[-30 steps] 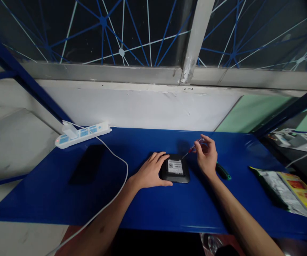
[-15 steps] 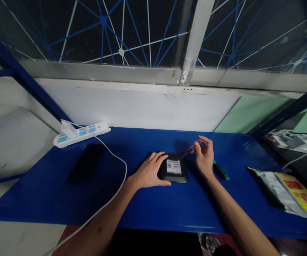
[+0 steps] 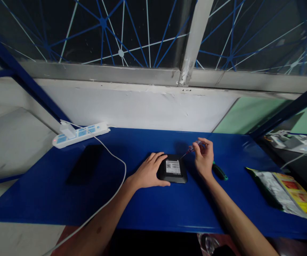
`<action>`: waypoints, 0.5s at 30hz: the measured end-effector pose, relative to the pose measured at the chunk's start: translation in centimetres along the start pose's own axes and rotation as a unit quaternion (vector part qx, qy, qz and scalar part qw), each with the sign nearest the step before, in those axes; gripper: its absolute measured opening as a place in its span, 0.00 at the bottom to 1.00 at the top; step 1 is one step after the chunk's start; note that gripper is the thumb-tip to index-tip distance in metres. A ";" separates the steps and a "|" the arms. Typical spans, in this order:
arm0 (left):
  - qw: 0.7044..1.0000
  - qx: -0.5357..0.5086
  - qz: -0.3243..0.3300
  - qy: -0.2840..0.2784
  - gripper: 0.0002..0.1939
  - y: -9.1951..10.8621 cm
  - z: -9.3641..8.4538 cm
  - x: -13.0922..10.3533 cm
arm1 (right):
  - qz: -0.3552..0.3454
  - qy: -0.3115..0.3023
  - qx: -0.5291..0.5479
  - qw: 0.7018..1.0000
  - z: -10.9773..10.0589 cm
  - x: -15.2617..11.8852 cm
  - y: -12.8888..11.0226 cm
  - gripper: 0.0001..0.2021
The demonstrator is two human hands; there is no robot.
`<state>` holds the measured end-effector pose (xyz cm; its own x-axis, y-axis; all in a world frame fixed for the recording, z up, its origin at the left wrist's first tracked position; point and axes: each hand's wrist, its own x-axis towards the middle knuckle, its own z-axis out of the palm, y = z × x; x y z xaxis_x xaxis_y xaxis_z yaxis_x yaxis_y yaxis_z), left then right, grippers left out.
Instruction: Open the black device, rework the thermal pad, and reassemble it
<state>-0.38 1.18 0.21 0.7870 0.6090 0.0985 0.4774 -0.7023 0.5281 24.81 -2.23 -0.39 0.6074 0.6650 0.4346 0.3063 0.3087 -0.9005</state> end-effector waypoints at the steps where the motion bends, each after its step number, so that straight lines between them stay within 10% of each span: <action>1: 1.000 -0.001 -0.001 -0.003 0.55 0.0 0.0 0.0 | -0.002 0.007 -0.006 1.000 0.0 0.1 0.0 0.16; 15: 1.000 0.005 -0.004 -0.002 0.55 0.2 -0.1 0.1 | 0.018 -0.051 0.027 0.998 0.6 -0.9 -0.6 0.19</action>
<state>-0.28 1.11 0.36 0.7851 0.6127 0.0902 0.4877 -0.7014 0.5198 23.62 -2.62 -0.27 0.5386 0.7417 0.3998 0.2440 0.3168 -0.9165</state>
